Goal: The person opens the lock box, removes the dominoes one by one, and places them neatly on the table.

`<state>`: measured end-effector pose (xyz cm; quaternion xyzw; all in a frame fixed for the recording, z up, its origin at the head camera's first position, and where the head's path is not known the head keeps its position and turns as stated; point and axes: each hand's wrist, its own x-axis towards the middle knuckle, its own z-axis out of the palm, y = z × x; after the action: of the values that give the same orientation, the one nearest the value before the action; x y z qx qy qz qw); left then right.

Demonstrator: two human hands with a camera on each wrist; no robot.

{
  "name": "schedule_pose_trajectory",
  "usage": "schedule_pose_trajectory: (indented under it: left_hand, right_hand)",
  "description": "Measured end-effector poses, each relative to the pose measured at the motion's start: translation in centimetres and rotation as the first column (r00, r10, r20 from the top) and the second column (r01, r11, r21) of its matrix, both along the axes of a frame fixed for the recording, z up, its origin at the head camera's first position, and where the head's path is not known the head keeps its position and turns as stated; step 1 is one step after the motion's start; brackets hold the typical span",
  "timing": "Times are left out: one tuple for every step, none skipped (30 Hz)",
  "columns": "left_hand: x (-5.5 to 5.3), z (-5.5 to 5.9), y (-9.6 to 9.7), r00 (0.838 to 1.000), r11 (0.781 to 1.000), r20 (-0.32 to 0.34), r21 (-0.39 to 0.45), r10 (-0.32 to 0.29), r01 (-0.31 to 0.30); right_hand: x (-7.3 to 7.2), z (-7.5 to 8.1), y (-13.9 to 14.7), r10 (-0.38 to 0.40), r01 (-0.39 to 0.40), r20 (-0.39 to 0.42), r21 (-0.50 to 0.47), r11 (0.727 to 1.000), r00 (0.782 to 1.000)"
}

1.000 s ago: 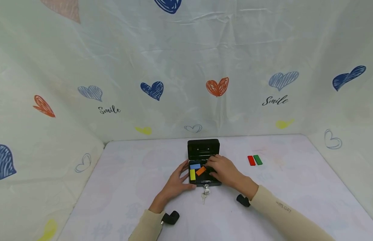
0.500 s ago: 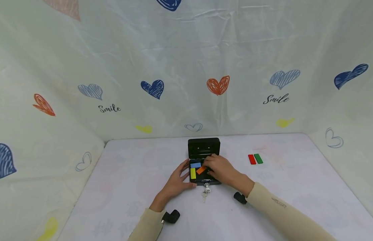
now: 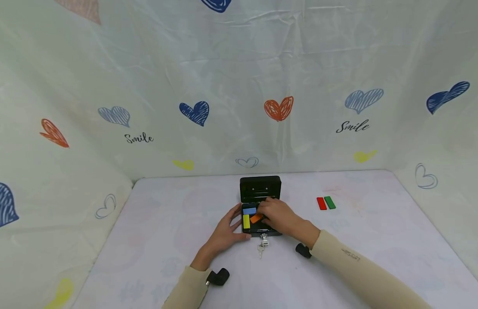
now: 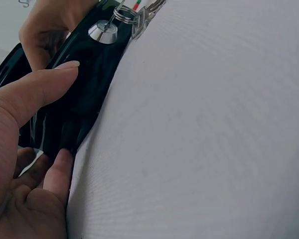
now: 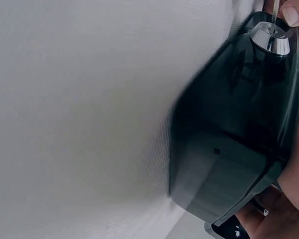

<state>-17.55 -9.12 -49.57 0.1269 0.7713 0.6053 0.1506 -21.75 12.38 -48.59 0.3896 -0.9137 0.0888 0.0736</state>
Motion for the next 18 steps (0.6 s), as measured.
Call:
schedule_pose_trajectory:
  left_hand:
    - [0.0, 0.0, 0.0, 1.000, 1.000, 0.001, 0.000, 0.000, 0.000]
    - [0.0, 0.0, 0.0, 1.000, 1.000, 0.000, 0.000, 0.000, 0.000]
    - [0.0, -0.1, -0.1, 1.000, 1.000, 0.001, -0.001, 0.000, 0.000]
    - [0.0, -0.1, -0.1, 1.000, 1.000, -0.001, -0.001, 0.000, 0.000]
    - [0.0, 0.0, -0.1, 1.000, 1.000, -0.002, -0.003, 0.001, -0.001]
    - [0.0, 0.0, -0.1, 1.000, 1.000, -0.001, -0.006, 0.002, -0.002]
    - [0.0, 0.0, -0.1, 1.000, 1.000, -0.003, -0.006, 0.003, -0.003]
    - [0.1, 0.0, -0.2, 1.000, 1.000, -0.005, -0.006, 0.003, -0.004]
    - [0.1, 0.0, -0.2, 1.000, 1.000, -0.006, -0.007, 0.003, -0.003]
    - [0.1, 0.0, -0.2, 1.000, 1.000, -0.007, -0.008, 0.003, -0.003]
    - [0.1, 0.0, -0.2, 1.000, 1.000, -0.006, -0.009, 0.003, -0.003]
    - [0.0, -0.1, -0.2, 1.000, 1.000, -0.007, -0.008, 0.003, -0.003]
    - [0.0, -0.2, -0.2, 1.000, 1.000, -0.006, -0.007, 0.003, -0.003]
    - [-0.1, -0.3, -0.2, 1.000, 1.000, -0.005, -0.009, 0.002, -0.002]
    - [-0.1, -0.5, -0.2, 1.000, 1.000, -0.007, -0.007, 0.002, -0.002]
    - [-0.3, -0.8, -0.1, 1.000, 1.000, -0.008, -0.007, 0.003, -0.003]
    - [-0.4, -1.3, -0.1, 1.000, 1.000, -0.009, -0.007, 0.005, -0.005]
    - [-0.5, -1.7, -0.1, 1.000, 1.000, -0.012, -0.009, 0.006, -0.006]
  right_hand:
    - [0.0, 0.0, -0.1, 0.004, -0.004, -0.003, 0.003, 1.000, 1.000]
    - [0.0, 0.1, -0.1, 0.007, -0.007, -0.006, 0.005, 1.000, 1.000]
    - [0.1, 0.1, -0.2, 0.009, -0.009, -0.009, 0.007, 1.000, 1.000]
    - [0.1, 0.2, -0.2, 0.012, -0.012, -0.010, 0.008, 1.000, 1.000]
    - [0.1, 0.2, -0.2, 0.011, -0.011, -0.010, 0.011, 1.000, 1.000]
    - [0.1, 0.2, -0.3, 0.010, -0.009, -0.011, 0.016, 1.000, 1.000]
    - [0.1, 0.2, -0.3, 0.008, -0.008, -0.012, 0.020, 1.000, 1.000]
    - [0.1, 0.2, -0.4, 0.007, -0.007, -0.011, 0.022, 1.000, 1.000]
    - [0.1, 0.2, -0.4, 0.006, -0.005, -0.009, 0.025, 1.000, 1.000]
    - [0.2, 0.2, -0.4, 0.004, -0.004, -0.008, 0.029, 1.000, 1.000]
    - [0.2, 0.1, -0.4, 0.003, -0.003, -0.009, 0.034, 0.999, 1.000]
    - [0.2, 0.1, -0.4, 0.002, -0.002, -0.010, 0.039, 0.999, 1.000]
    - [0.2, 0.0, -0.4, 0.002, -0.001, -0.012, 0.045, 0.999, 1.000]
    - [0.2, 0.0, -0.4, 0.001, 0.000, -0.018, 0.054, 0.999, 1.000]
    - [0.2, -0.1, -0.4, 0.000, 0.001, -0.025, 0.062, 0.998, 1.000]
    - [0.3, -0.1, -0.3, 0.002, 0.000, -0.035, 0.068, 0.998, 0.999]
    - [0.3, -0.1, -0.3, 0.005, -0.001, -0.048, 0.076, 0.997, 0.999]
    - [0.4, -0.1, -0.2, 0.010, -0.005, -0.061, 0.080, 0.997, 0.998]
